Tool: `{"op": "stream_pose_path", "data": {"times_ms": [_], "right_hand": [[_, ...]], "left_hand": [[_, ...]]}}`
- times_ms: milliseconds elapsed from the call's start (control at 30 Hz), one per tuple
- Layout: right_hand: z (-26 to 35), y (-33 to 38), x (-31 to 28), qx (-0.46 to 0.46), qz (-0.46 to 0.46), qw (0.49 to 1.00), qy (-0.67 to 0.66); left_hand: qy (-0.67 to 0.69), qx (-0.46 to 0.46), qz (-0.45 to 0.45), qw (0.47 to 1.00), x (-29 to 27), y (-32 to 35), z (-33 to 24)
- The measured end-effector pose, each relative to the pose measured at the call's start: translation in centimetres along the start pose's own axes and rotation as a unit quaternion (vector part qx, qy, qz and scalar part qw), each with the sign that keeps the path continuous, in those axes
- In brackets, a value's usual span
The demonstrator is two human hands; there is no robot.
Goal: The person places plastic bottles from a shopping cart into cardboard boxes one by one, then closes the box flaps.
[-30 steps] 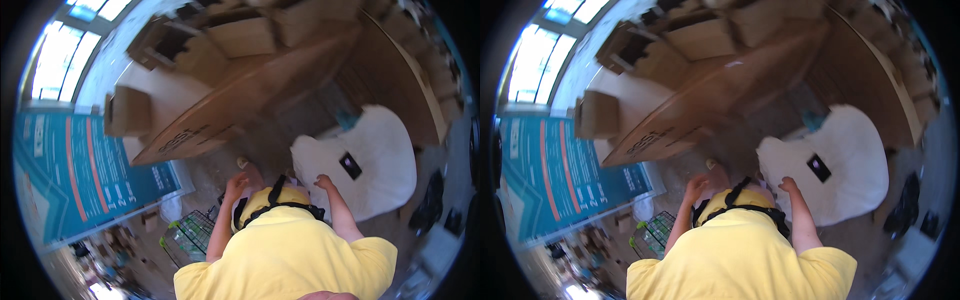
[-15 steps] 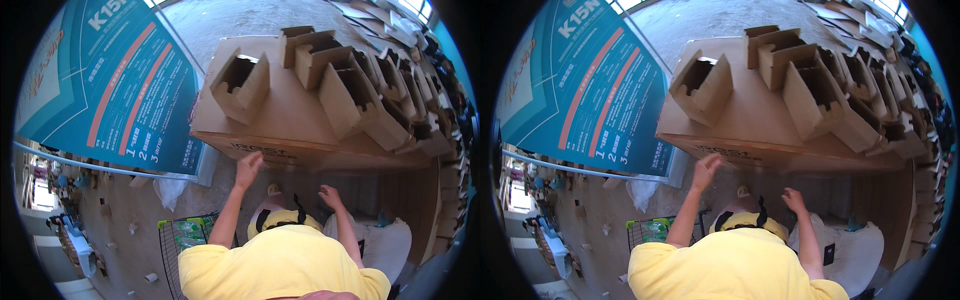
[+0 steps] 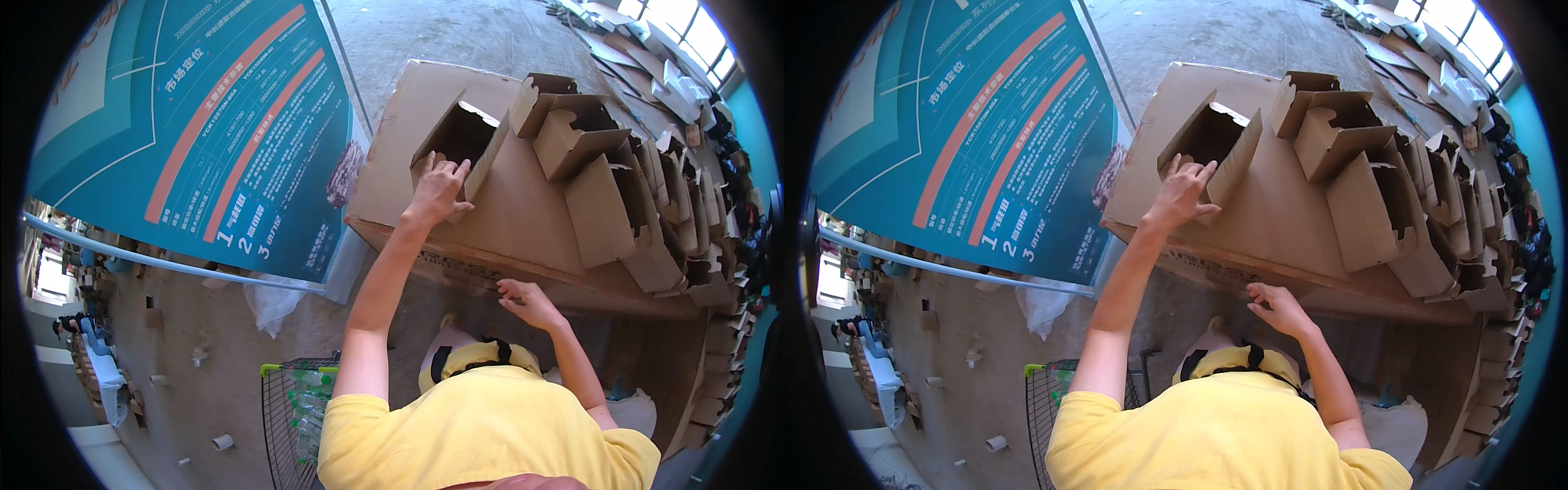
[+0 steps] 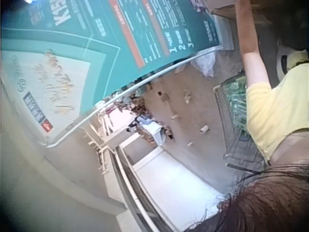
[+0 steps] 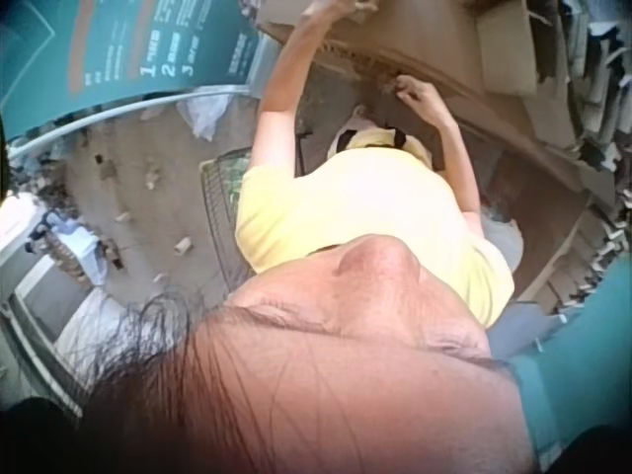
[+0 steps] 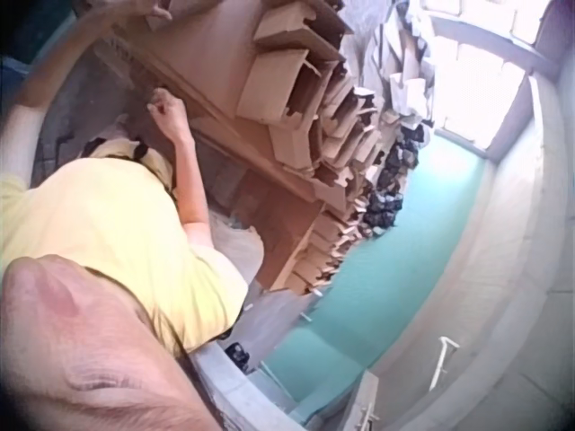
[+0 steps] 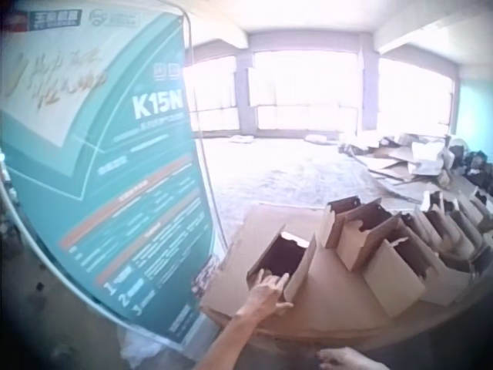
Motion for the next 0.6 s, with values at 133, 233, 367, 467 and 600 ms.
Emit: {"op": "stream_pose_path", "data": {"times_ms": [133, 233, 367, 467, 600], "right_hand": [[0.8, -3.7, -3.3, 0.018, -0.026, 0.992, -0.120], [0.0, -9.3, -6.9, 0.008, -0.105, 0.983, -0.147], [4.1, -14.5, -10.4, 0.048, -0.196, 0.966, -0.163], [3.2, -17.2, -12.3, 0.063, -0.319, 0.946, -0.013], [5.4, -16.5, -12.1, 0.121, -0.285, 0.937, 0.159]], "left_hand": [[-0.023, -0.012, 0.104, 0.994, 1.7, -1.2, 0.1], [0.014, -0.019, 0.101, 0.995, 3.3, -0.7, 0.0], [0.060, -0.011, 0.016, 0.998, 2.9, 0.8, -2.1], [0.090, 0.024, -0.053, 0.994, 2.6, 0.3, -4.8], [0.047, 0.007, -0.105, 0.993, 2.0, 0.7, -7.5]]}}
Point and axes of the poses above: each hand's wrist, its own y-axis away from the middle knuckle, its own x-axis out of the palm, z = x × y, the point moved 4 cm from there along -y, towards the middle knuckle, and after that the axes turned 11 degrees about x, right-handed, at the moved point
